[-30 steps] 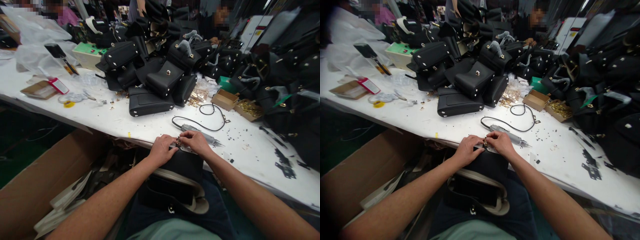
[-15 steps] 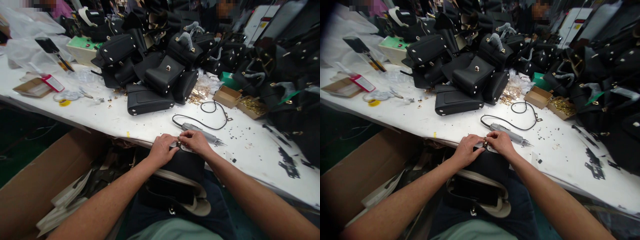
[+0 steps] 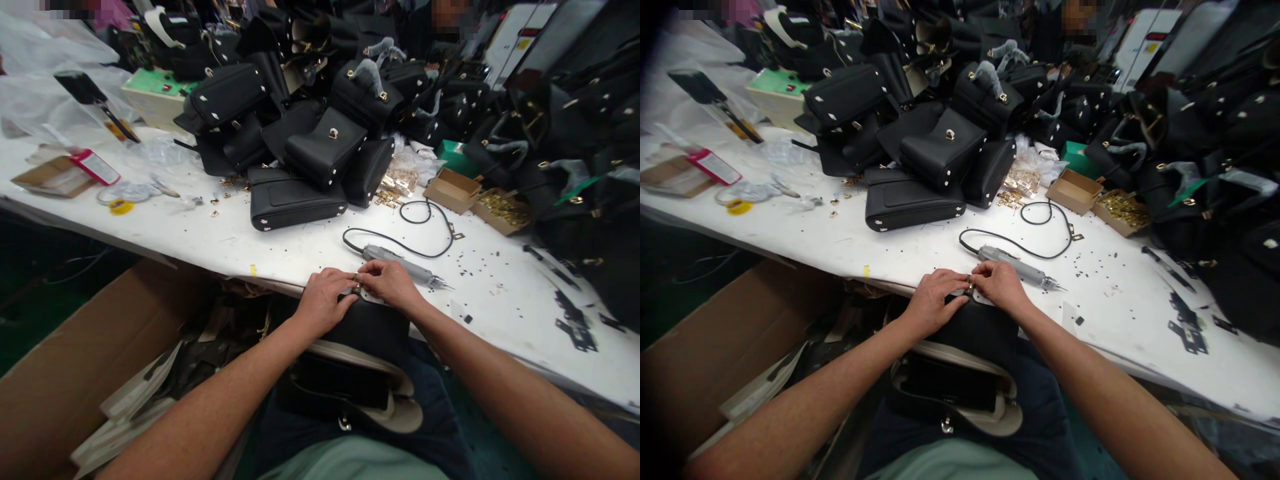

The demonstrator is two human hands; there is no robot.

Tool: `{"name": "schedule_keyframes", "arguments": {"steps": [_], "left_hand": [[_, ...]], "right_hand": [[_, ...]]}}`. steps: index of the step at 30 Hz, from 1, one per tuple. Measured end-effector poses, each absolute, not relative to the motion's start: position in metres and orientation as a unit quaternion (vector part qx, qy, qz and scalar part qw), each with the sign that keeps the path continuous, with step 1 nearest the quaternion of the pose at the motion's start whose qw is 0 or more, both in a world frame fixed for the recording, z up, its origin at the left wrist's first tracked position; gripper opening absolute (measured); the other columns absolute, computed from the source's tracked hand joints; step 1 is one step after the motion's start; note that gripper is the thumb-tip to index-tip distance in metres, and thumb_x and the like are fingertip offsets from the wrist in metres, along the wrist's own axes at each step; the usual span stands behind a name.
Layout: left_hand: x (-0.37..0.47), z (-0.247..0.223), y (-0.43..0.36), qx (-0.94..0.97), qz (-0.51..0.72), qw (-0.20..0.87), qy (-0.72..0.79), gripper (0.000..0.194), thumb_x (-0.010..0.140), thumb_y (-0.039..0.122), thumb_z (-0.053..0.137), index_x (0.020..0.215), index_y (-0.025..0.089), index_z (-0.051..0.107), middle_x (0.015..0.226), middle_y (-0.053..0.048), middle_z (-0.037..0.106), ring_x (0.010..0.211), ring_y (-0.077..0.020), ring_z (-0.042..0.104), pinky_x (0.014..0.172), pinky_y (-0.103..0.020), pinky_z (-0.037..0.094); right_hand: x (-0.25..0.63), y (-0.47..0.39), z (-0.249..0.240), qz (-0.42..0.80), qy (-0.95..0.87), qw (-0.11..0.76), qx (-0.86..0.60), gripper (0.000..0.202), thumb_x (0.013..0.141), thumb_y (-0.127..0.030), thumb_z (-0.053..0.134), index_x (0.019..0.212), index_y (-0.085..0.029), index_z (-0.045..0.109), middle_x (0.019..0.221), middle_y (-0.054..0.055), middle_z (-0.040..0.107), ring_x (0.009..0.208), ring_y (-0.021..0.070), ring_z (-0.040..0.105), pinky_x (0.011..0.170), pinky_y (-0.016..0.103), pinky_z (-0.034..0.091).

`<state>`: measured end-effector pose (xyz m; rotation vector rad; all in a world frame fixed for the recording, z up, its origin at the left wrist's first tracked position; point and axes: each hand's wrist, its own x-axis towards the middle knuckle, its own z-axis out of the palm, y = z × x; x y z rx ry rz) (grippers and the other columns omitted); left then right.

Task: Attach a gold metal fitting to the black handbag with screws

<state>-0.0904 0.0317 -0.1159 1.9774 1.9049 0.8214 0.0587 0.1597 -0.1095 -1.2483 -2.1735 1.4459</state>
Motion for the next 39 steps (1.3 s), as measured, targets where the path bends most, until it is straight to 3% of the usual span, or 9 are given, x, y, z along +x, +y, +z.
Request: {"name": "schedule_keyframes", "arguments": {"steps": [6, 13, 25, 39], "left_hand": [[-0.090, -0.114, 0.031, 0.692, 0.260, 0.122, 0.662, 0.021, 0.091, 0.028, 0.064, 0.111, 0.029, 0.071, 0.135, -0.001, 0.065, 0.121, -0.0249, 0.055, 0.094, -0.044, 0.045], [-0.090, -0.107, 0.030, 0.708, 0.234, 0.112, 0.657, 0.023, 0.094, 0.030, 0.060, 0.114, 0.030, 0.070, 0.129, -0.002, 0.068, 0.117, -0.0250, 0.055, 0.090, -0.044, 0.045], [-0.091, -0.108, 0.031, 0.707, 0.237, 0.125, 0.654, 0.023, 0.095, 0.029, 0.059, 0.115, 0.030, 0.069, 0.132, -0.002, 0.066, 0.119, -0.0246, 0.054, 0.093, -0.043, 0.044], [-0.087, -0.103, 0.030, 0.747, 0.176, 0.059, 0.639, 0.025, 0.097, 0.026, 0.052, 0.119, 0.026, 0.065, 0.134, -0.005, 0.065, 0.121, -0.0262, 0.055, 0.089, -0.044, 0.045]], "right_hand": [[0.058, 0.161, -0.108, 0.462, -0.771, 0.111, -0.425, 0.015, 0.077, -0.030, 0.066, 0.081, -0.019, 0.075, 0.060, 0.001, 0.069, 0.052, 0.0155, 0.060, 0.050, 0.026, 0.043], [0.063, 0.157, -0.097, 0.457, -0.777, 0.102, -0.421, 0.020, 0.082, -0.031, 0.058, 0.084, -0.021, 0.076, 0.052, -0.002, 0.064, 0.045, 0.0159, 0.057, 0.048, 0.027, 0.042], [0.062, 0.155, -0.103, 0.423, -0.796, 0.146, -0.409, 0.016, 0.084, -0.027, 0.063, 0.083, -0.022, 0.078, 0.082, 0.001, 0.077, 0.077, 0.0207, 0.069, 0.072, 0.031, 0.048], [0.061, 0.157, -0.112, 0.409, -0.804, 0.173, -0.396, 0.015, 0.085, -0.025, 0.064, 0.083, -0.024, 0.079, 0.085, 0.002, 0.078, 0.080, 0.0214, 0.070, 0.078, 0.032, 0.050]]}}
